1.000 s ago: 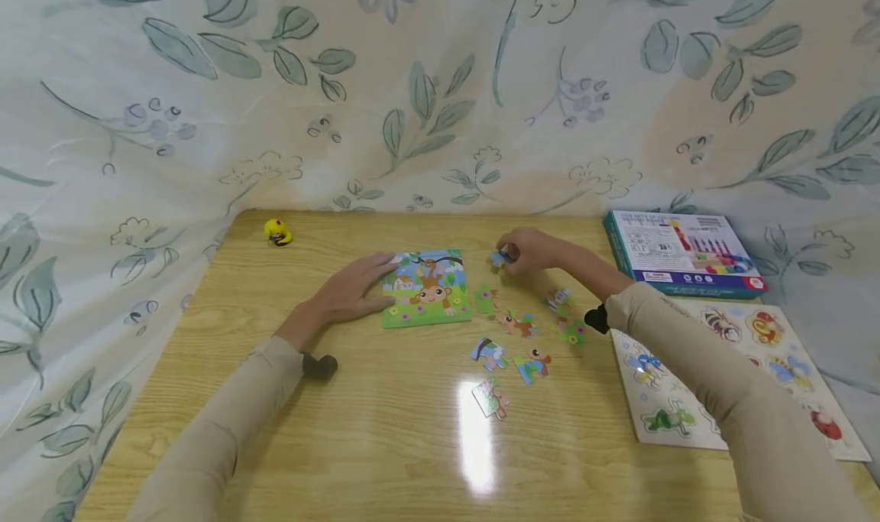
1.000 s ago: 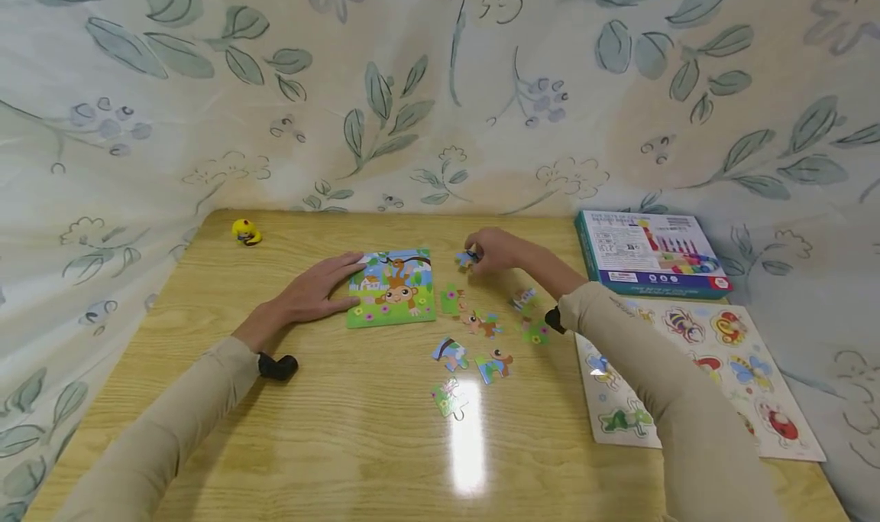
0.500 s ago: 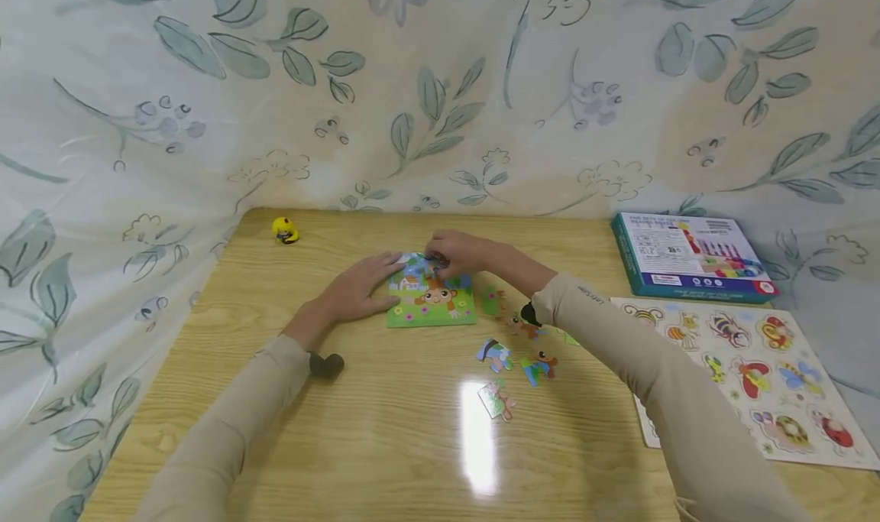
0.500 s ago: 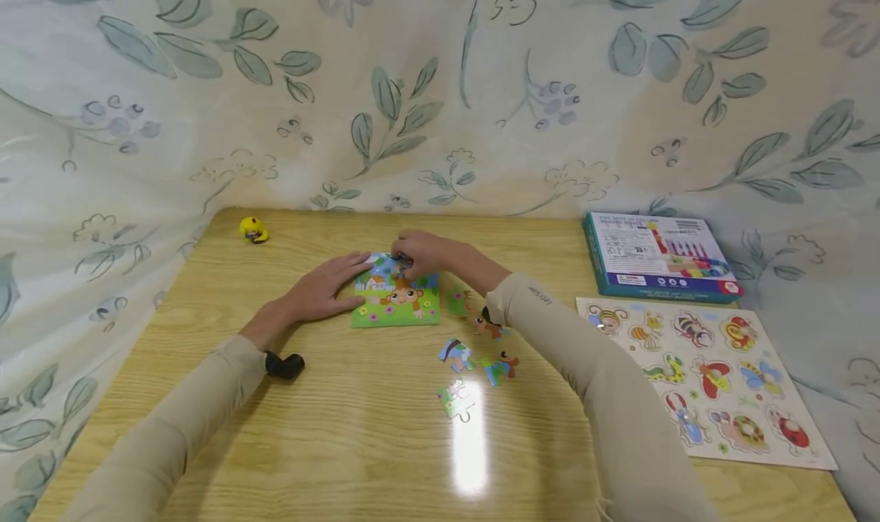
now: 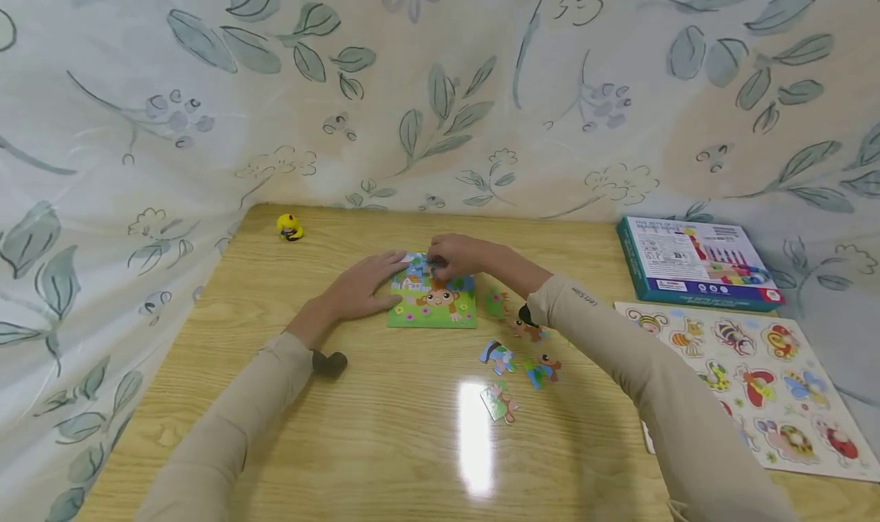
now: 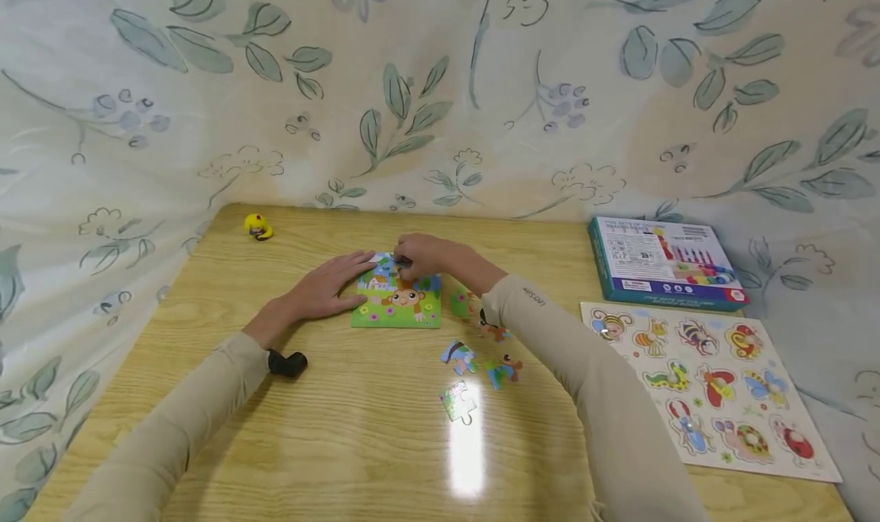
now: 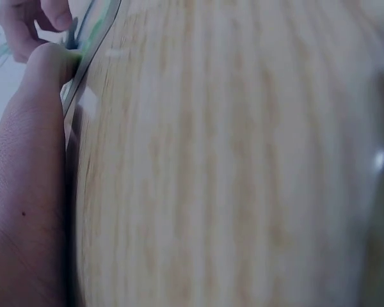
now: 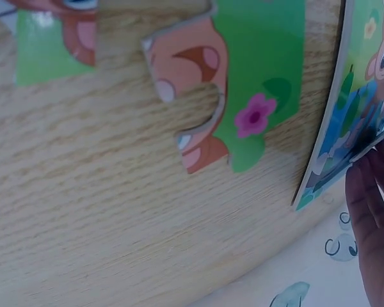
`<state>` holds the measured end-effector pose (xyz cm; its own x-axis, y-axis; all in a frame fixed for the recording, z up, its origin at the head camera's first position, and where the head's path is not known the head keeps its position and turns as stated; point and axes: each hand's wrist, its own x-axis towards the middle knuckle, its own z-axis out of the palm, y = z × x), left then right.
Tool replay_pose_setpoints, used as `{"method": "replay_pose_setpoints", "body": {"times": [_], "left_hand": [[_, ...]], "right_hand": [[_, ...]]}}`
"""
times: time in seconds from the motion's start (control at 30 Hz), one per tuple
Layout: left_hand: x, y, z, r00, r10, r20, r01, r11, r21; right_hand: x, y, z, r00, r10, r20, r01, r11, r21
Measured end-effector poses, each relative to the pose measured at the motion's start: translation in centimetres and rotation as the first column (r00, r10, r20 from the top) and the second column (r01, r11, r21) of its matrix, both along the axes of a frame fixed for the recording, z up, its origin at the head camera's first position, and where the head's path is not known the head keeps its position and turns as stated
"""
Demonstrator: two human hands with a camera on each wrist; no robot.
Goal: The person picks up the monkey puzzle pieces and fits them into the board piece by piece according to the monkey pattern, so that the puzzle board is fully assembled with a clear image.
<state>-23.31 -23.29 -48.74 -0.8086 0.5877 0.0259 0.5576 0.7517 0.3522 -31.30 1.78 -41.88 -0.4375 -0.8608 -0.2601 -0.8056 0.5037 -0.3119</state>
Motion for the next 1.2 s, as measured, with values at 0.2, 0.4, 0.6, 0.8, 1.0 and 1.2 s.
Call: {"method": "replay_pose_setpoints", "body": {"times": [0.2,0.4,0.6,0.8,1.0,1.2], "left_hand": [[0.4,0.1,-0.2,1.0,0.004,0.012,-0.004,1.0,0.002],[0.8,0.2,-0.2,1.0,0.011,0.008,-0.011,1.0,0.026],[0.9,0.1,0.0,1.0,0.021,0.023,-0.022,0.999,0.031],[0.8,0.1,0.2,0.999,0.024,0.03,-0.025,0.999,0.034],[0.5,0.3,-0.1,1.0,0.024,0.018,-0.024,0.999,0.023],[0.2,0.5,0.2,1.0,0.018,0.005,-0.019,0.999,0.028]], "right_hand": [[0.4,-0.1,-0.2,0.997,0.043,-0.058,-0.043,0.999,0.0],[0.8,-0.1,-0.6,0.982,0.117,-0.145,-0.126,0.991,-0.054],[1.0,-0.1,-1.1,0.97,0.13,-0.206,-0.151,0.984,-0.09],[1.1,-0.4,-1.0,0.966,0.13,-0.223,-0.15,0.986,-0.076],[1.0,-0.4,-0.7,0.959,0.15,-0.241,-0.159,0.987,-0.016],[0.8,-0.8,-0.6,0.939,0.176,-0.296,-0.166,0.984,0.06]]}}
